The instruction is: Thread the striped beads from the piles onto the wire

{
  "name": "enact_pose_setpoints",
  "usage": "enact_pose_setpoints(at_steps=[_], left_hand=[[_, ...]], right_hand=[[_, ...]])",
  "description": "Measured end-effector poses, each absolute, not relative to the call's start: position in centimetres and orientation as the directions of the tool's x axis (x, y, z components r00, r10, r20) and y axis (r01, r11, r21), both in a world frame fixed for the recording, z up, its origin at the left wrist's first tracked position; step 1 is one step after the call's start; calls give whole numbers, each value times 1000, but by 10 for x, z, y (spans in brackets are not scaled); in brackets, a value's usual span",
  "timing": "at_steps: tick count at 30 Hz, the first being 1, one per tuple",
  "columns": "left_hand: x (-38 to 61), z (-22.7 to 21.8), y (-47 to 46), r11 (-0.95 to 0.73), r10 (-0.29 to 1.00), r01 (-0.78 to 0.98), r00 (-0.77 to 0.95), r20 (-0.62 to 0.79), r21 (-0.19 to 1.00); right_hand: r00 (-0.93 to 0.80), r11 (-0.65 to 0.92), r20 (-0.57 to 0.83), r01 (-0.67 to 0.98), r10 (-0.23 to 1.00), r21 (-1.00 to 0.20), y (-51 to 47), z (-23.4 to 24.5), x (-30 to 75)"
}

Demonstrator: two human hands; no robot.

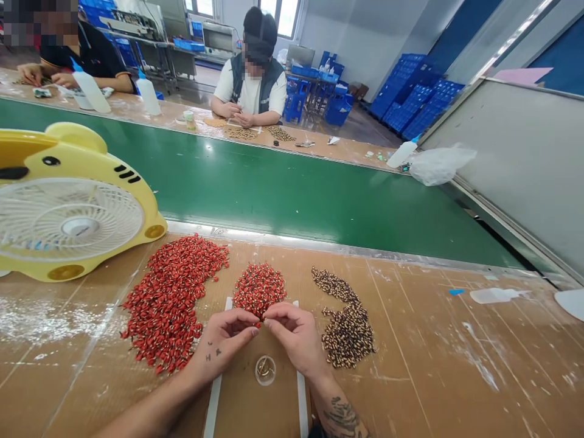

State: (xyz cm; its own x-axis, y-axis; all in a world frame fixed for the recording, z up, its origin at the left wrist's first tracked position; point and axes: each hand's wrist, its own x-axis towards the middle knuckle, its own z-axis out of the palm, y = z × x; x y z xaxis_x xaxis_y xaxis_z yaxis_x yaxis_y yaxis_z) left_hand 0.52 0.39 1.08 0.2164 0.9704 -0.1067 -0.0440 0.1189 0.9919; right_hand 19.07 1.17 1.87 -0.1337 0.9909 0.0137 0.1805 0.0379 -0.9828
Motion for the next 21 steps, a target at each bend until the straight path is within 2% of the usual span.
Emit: enact_pose_setpoints(at_steps=[5,10,16,21], left_hand=[[4,8,3,-1,977,34,215,-6,999],[4,7,3,-63,977,77,208,46,995],[3,4,3,-132,971,132,218,101,983],[1,4,3,-225,956,173,230,182,959]], right_hand=[[-145,10,-12,153,989,-988,9,13,189],[-180,55,29,144,983,-988,8,13,187],[-241,191,132,240,962,-952,8,18,187],[-327,262,152,325,933,-909,8,25,190]])
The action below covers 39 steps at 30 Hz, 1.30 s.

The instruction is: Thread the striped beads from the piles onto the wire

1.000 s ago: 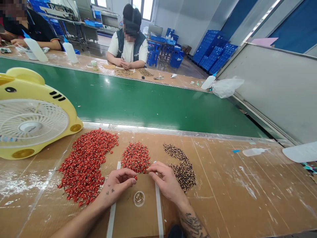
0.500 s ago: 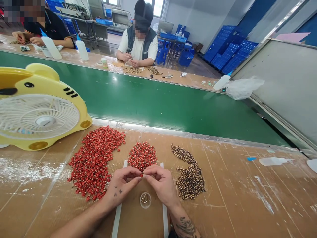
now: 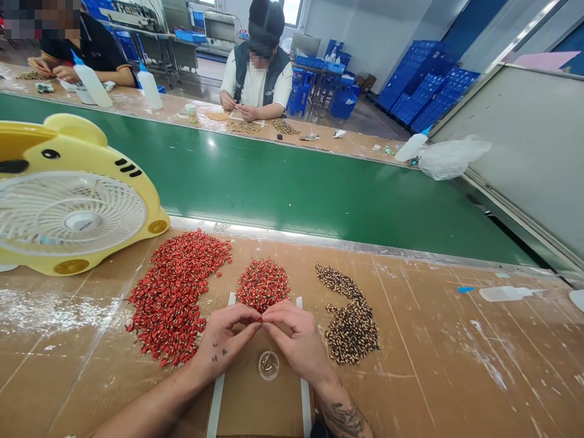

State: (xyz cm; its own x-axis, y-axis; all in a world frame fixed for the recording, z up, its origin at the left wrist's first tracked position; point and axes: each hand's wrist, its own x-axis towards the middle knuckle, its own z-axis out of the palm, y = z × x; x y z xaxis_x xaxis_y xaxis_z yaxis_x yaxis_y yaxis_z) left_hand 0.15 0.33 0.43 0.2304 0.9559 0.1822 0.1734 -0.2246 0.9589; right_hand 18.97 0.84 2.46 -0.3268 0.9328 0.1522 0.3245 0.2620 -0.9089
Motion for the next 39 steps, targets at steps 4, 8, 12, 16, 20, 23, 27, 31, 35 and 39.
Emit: enact_pose_setpoints(at_steps=[4,8,12,16,20,23,27,31,35,39], left_hand=[[0,5,5,-280,941,131,231,245,951],[-1,3,5,-326,925,91,237,297,941],[-1,5,4,-337,921,117,247,301,934],[-1,10,2,-328,929,182,238,282,927],[0,13,1,-346,922,199,253,293,917],[0,13,1,-358,916,207,264,301,910],[0,9,-1,-335,929,214,240,283,918],[2,5,-3,-277,947,225,229,226,934],[2,4,2,-224,961,257,218,169,940],[0,3,14,-295,952,347,190,241,890]], right_hand=[[-282,170,84,296,956,-940,9,24,192],[-250,0,-48,187,967,-982,11,22,194],[-286,-55,-100,163,953,-985,14,27,195],[-307,-65,-126,202,943,-977,16,33,196],[-311,-106,-176,230,934,-967,17,34,198],[-324,-156,-243,272,914,-949,18,32,200],[-324,-210,-297,276,898,-938,19,29,200],[-321,-209,-286,253,903,-945,19,27,196],[-294,-176,-258,277,920,-945,20,26,191],[-231,-133,-197,267,953,-954,22,26,192]])
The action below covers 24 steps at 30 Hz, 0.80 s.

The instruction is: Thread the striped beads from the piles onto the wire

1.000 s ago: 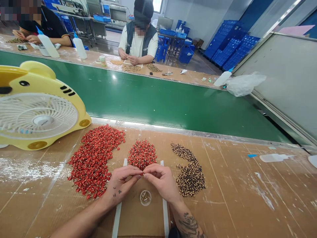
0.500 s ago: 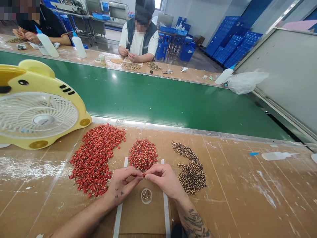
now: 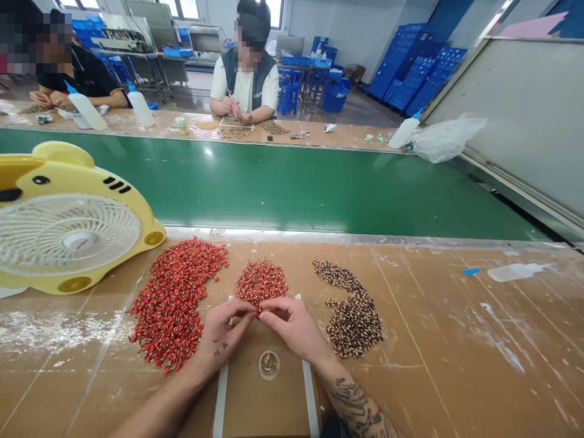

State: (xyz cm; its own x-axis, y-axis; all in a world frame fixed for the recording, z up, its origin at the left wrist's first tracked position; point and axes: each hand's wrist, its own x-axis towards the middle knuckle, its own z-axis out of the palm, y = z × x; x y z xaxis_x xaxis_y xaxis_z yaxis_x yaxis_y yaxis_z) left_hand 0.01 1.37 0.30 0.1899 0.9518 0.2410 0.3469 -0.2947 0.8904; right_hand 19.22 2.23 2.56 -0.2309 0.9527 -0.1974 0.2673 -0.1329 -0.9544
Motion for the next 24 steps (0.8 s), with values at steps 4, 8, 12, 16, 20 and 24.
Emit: enact_pose_setpoints(at_steps=[4,8,12,16,20,24], left_hand=[[1,-3,26,-408,913,487,208,351,772],[-4,-1,31,-466,878,627,239,415,625],[-31,20,21,-385,909,750,207,361,538],[-65,39,-7,-319,947,857,297,119,404],[-83,40,-45,-261,955,913,291,-54,313],[-83,34,-69,-143,981,954,172,-93,263]], right_hand=[[-142,-78,-115,241,983,-967,23,26,210],[-183,27,-42,360,982,-932,18,29,229],[-391,180,-21,470,920,-864,11,33,240],[-513,229,-42,454,858,-861,6,28,240],[-535,237,-47,451,844,-861,1,19,233],[-563,260,-48,455,825,-852,-1,16,227]])
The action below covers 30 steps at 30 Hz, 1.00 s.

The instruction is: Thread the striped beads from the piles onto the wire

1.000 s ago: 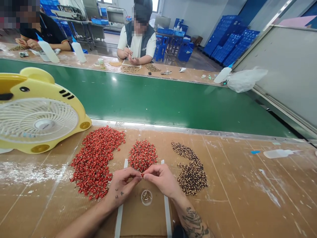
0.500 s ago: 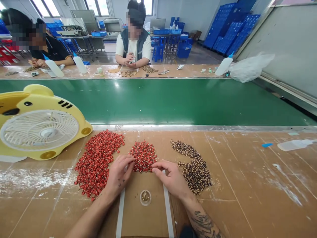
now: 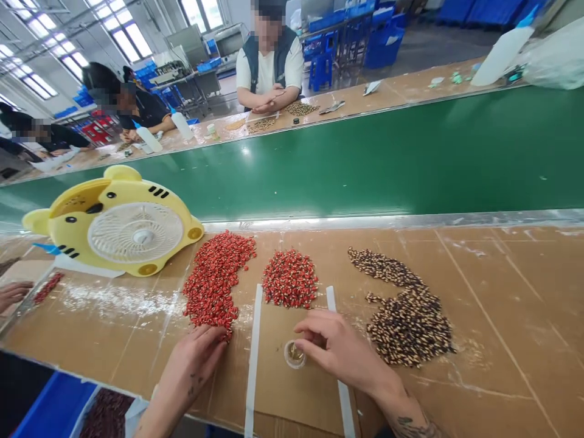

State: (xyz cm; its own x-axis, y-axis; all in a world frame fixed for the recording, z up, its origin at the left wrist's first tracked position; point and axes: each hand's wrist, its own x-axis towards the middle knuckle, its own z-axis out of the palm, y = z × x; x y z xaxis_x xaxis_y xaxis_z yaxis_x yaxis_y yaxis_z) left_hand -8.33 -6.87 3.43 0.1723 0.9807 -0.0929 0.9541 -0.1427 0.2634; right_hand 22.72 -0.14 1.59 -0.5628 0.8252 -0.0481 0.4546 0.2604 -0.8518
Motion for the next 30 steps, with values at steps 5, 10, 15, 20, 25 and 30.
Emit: enact_pose_setpoints(at_steps=[5,10,15,20,25,30], left_hand=[[-75,29,-72,-101,990,957,124,-69,271],[-72,27,-68,-129,989,974,140,-44,187],[-68,26,-66,-174,983,977,180,-32,126],[-61,23,-65,-236,970,958,241,-15,163],[-66,35,-62,-222,975,896,203,90,384],[-84,46,-62,-47,989,815,-44,142,578]], right_hand=[[-604,294,-34,435,796,-851,-3,17,225],[-613,328,27,384,789,-863,-3,15,225],[-627,370,52,388,777,-844,-4,14,226],[-648,401,35,427,761,-810,-3,13,227],[-659,422,46,425,751,-800,-4,15,228],[-662,434,66,410,747,-802,-4,16,228]])
